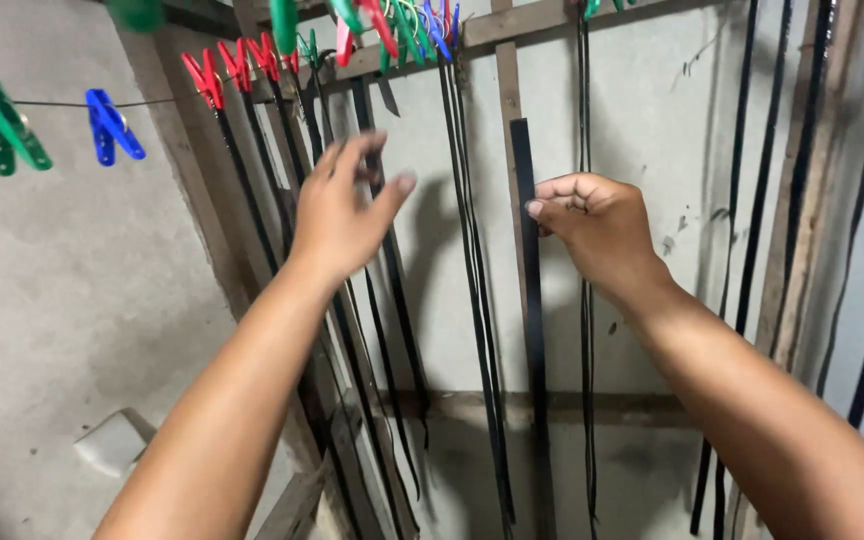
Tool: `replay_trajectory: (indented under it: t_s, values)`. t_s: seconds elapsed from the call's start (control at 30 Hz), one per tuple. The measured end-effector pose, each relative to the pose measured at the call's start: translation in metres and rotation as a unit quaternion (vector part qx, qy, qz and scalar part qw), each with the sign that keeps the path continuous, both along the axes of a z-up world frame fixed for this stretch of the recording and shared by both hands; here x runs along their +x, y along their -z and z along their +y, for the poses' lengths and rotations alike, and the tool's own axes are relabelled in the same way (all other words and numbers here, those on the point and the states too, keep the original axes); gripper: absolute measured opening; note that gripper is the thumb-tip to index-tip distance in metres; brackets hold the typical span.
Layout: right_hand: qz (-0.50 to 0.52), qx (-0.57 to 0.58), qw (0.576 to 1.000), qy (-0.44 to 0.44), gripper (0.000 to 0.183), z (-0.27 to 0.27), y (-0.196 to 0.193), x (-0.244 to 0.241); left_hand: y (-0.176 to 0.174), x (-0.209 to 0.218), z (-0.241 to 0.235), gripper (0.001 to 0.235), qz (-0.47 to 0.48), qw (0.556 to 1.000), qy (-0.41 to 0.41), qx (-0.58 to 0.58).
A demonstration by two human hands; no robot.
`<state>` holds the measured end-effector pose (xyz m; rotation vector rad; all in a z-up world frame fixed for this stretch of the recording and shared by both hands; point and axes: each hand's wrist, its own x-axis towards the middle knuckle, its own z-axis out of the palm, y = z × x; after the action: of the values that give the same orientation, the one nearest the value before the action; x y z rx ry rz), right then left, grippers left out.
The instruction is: Sanding the edges of a long leather strap and then hanging it on a rack with clips for finishing.
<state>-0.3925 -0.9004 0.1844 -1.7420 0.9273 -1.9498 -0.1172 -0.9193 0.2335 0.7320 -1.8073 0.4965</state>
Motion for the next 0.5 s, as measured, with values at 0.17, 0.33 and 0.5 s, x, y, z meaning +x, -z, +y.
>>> replay_trajectory:
  t_s: [0.17, 0.33, 0.5]
  values:
    - [-0.009, 0.014, 1.000, -0.002, 0.011, -0.019, -0.010, 0.000, -0.063, -0.055, -0.042, 0.083, 0.089, 0.990, -0.062, 0.093]
    - [-0.025, 0.074, 0.997, 0.008, 0.011, -0.008, -0.026, 0.007, -0.086, -0.085, -0.065, 0.082, 0.115, 0.984, -0.119, 0.061]
    - [-0.024, 0.035, 0.999, 0.003, 0.012, -0.034, -0.025, 0.006, -0.099, -0.091, -0.065, 0.077, 0.182, 0.963, -0.139, 0.143]
